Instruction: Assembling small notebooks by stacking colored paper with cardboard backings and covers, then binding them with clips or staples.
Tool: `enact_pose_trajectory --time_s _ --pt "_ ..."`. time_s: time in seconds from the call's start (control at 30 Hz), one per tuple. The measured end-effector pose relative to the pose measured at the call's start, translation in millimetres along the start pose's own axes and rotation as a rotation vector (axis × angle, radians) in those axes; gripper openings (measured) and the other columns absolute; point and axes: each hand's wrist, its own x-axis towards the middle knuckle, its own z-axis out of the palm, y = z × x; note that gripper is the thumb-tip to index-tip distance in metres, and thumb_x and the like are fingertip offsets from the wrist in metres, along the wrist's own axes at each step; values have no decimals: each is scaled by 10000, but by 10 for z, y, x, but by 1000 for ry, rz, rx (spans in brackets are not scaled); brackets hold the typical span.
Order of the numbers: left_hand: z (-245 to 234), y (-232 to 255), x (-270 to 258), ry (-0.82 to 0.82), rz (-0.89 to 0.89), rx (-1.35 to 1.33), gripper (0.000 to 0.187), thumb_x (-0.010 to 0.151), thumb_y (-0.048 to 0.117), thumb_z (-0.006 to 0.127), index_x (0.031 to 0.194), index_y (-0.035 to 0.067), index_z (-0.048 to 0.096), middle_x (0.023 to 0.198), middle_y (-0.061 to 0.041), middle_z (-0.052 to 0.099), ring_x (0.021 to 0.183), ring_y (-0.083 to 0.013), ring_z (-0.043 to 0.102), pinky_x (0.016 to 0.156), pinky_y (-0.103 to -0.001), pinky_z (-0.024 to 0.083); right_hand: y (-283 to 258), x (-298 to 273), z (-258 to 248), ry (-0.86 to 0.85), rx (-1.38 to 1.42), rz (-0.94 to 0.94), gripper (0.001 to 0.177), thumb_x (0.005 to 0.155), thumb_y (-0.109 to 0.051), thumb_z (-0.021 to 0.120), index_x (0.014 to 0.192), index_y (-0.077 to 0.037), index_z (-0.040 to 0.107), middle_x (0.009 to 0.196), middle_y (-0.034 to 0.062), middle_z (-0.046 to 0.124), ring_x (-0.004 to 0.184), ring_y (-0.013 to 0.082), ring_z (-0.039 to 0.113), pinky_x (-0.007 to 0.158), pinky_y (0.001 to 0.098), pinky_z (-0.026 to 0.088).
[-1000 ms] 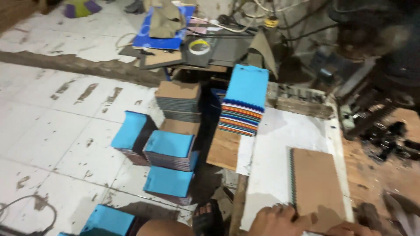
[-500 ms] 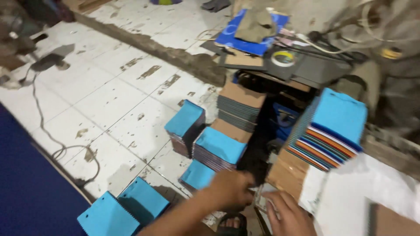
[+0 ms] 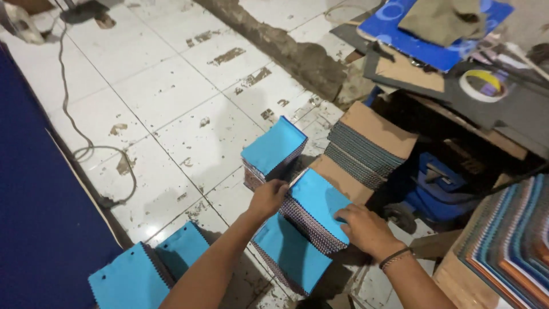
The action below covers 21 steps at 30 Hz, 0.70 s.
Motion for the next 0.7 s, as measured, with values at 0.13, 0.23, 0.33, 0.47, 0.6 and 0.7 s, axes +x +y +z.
enact_pose_trajectory --time_s 0.13,0.23,0.33,0.47,0.6,0.7 --pt "-89 295 129 -144 -137 -27 439 1055 389 488 1258 70 711 1278 -130 726 1147 -294 698 980 -451 545 -113 40 -88 -108 69 50 274 1013 -202 603 1276 -274 609 1371 -1 572 1148 292 621 797 517 573" --pt "-43 315 235 -225 -157 97 628 988 635 486 960 58 731 965 -137 746 864 -295 698 733 -452 510 -207 -10 -174 -183 4 107 298 1034 -233 579 1327 -284 570 1370 4 556 1139 308 616 743 525 583" --pt "-51 421 223 -291 -185 153 744 802 745 614 1155 93 666 1120 -120 718 1008 -297 686 767 -457 488 -186 -20 -190 -161 24 93 290 1030 -222 586 1312 -286 584 1357 -15 582 1145 288 617 786 515 584" --pt "24 488 109 -207 -73 26 640 792 612 743 1040 50 567 993 -147 598 958 -339 590 791 -478 446 -198 -113 -196 -102 38 39 345 1016 -243 582 1360 -215 587 1339 56 617 1181 316 640 834 500 602" --pt "-63 741 -104 -147 -15 -90 552 804 468 809 1083 30 623 1032 -225 637 1084 -460 658 912 -533 515 -238 -226 -266 -42 33 -19 434 988 -235 584 1405 -113 586 1335 154 654 1255 356 635 962 483 589" --pt "99 681 -96 -134 -68 -180 501 754 433 833 1106 159 606 1039 -131 775 1057 -363 728 869 -465 535 -233 -241 -251 -24 60 -16 459 979 -257 584 1408 -95 584 1349 174 647 1264 382 626 985 511 572"
